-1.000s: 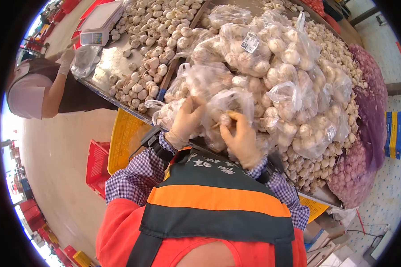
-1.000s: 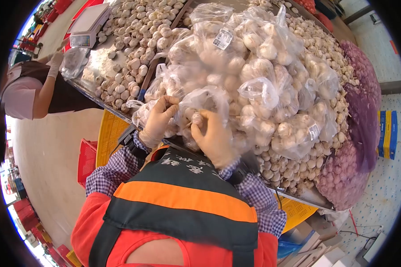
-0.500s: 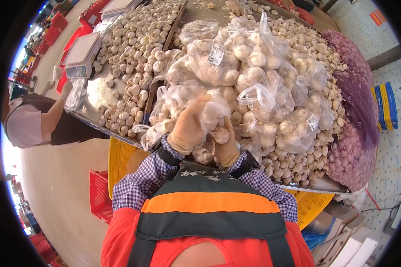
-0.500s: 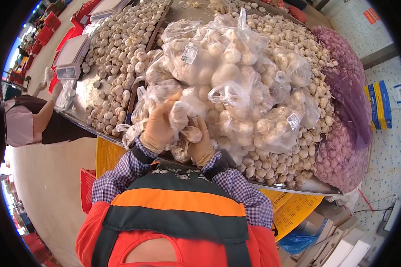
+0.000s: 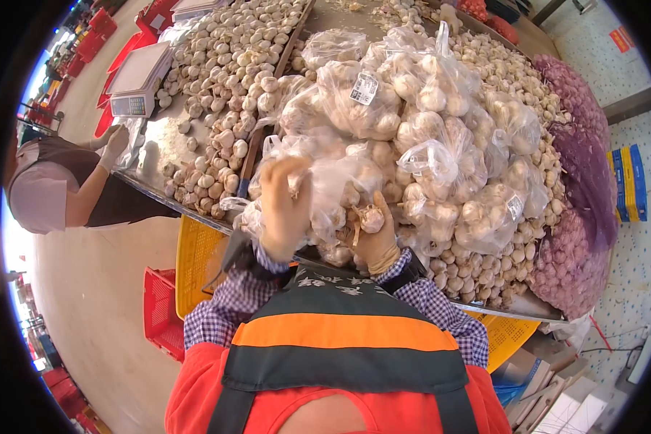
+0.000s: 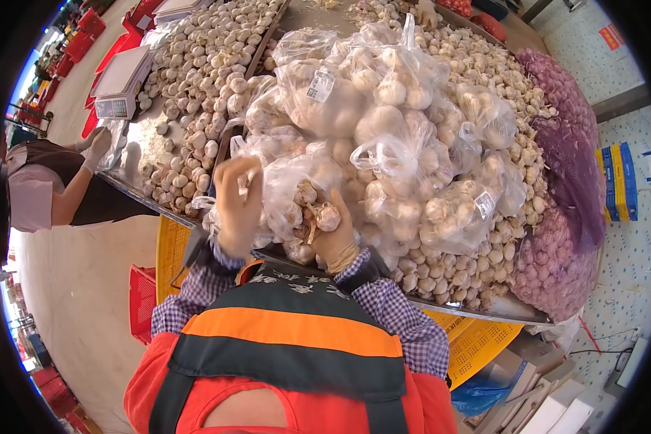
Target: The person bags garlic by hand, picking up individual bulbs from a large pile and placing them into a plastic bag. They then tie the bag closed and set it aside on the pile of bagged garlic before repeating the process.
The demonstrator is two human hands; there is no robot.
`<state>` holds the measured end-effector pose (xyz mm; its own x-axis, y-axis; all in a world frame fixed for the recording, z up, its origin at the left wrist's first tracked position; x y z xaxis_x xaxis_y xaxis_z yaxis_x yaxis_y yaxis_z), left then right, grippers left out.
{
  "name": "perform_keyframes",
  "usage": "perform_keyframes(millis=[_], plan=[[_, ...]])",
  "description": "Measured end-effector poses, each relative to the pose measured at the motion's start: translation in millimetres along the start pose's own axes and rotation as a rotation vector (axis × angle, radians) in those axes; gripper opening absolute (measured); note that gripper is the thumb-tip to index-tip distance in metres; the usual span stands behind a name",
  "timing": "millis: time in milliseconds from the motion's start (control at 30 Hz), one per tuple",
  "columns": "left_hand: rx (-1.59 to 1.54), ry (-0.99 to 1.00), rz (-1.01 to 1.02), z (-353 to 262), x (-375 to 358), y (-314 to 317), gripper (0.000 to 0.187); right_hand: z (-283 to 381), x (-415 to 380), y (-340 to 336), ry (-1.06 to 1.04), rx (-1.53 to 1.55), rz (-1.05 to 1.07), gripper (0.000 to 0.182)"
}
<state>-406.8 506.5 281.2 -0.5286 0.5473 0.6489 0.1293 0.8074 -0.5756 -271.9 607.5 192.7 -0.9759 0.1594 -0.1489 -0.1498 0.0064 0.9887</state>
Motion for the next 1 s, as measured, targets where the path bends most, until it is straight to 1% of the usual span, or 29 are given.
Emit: perform_keyframes(millis=[33,67,100,133,167,200,267,300,333,400,433,500,600,633,667,733,767,800,867,900,933,1000], plan=[[-0.226,0.117,0.161,-15.5,-4.2,-8.9,0.021,-0.4,-1.5,-3.6,0.033,-0.006,0.069,0.059],[-0.450,0.230,0.319,-26.8,-10.1,-13.5,0.029,-1.4,-1.1,-9.5,0.037,-0.007,0.061,0.059],[-0.450,0.217,0.316,-29.0,-14.5,-7.3,0.029,-2.5,0.5,-14.7,-0.009,-0.053,0.002,0.059],[-0.351,0.070,0.484,-27.6,-20.3,8.2,0.037,-5.9,4.2,-2.1,-0.051,-0.100,-0.053,0.060],[-0.247,-0.074,0.647,-21.2,-24.9,20.2,0.045,-8.4,1.2,12.8,0.001,-0.032,-0.141,0.058],[-0.240,-0.073,0.640,-13.0,-24.0,25.2,0.045,-8.2,3.0,9.0,0.006,-0.035,-0.134,0.058],[-0.117,-0.087,0.685,4.7,-19.0,39.7,0.051,-6.2,2.4,-6.5,0.086,-0.167,-0.124,0.056],[-0.150,-0.042,0.689,13.1,-16.2,47.0,0.052,-6.5,5.4,-9.5,0.062,-0.130,-0.145,0.053],[-0.153,-0.040,0.689,19.6,-10.5,52.4,0.052,-7.4,7.3,-14.7,0.059,-0.132,-0.146,0.053],[-0.393,-0.138,0.940,29.3,-3.4,65.4,0.056,-8.0,11.8,-18.7,0.028,0.009,-0.177,0.050],[-0.495,-0.132,0.884,30.4,-3.1,68.9,0.054,-7.7,11.7,-16.5,0.026,0.006,-0.173,0.050],[-0.496,-0.097,0.874,32.3,-4.5,72.3,0.055,-8.5,9.4,-12.6,0.003,-0.045,-0.212,0.046],[-0.482,-0.061,0.832,28.9,-8.1,66.3,0.057,-10.4,6.8,-16.3,-0.021,-0.087,-0.207,0.045],[-0.472,-0.054,0.799,25.2,-9.5,62.1,0.058,-10.2,4.2,-13.9,0.002,-0.138,-0.140,0.042],[-0.473,-0.053,0.794,21.9,-12.7,58.8,0.058,-13.0,-0.4,-13.0,0.004,-0.143,-0.139,0.042],[-0.520,-0.135,0.637,17.7,-19.3,49.3,0.059,-17.9,-10.6,7.6,-0.045,-0.858,-0.155,0.040],[-0.546,-0.196,0.635,16.7,-21.8,44.7,0.060,-15.0,-17.3,10.4,-0.143,-1.602,-0.060,0.042],[-0.542,-0.196,0.626,15.8,-19.3,40.6,0.060,-13.2,-13.6,11.1,-0.142,-1.607,-0.051,0.042],[-0.428,-0.253,0.798,20.1,-16.0,31.7,0.060,-21.2,0.7,5.2,0.088,-0.585,-0.131,0.046],[-0.427,-0.160,0.733,26.1,-15.8,32.6,0.050,-27.9,8.5,19.0,0.075,-0.529,-0.070,0.045],[-0.404,-0.179,0.708,33.5,-18.8,34.6,0.050,-31.5,15.6,27.7,0.108,-0.532,-0.051,0.045],[-0.366,-0.199,0.636,45.5,-20.2,37.8,0.037,-31.6,26.2,35.7,0.221,-0.419,-0.212,0.040]])
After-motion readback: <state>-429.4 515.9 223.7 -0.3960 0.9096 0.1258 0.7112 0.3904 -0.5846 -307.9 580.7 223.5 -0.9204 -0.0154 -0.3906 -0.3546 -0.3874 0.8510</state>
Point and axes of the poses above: each hand's wrist, its own x-axis towards the middle knuckle, its own y-axis out of the palm, z = x × y, the point moved 2 cm from there along x, towards the middle knuckle, and after that the axes turned 10 degrees about z, right-handed, at the moved point
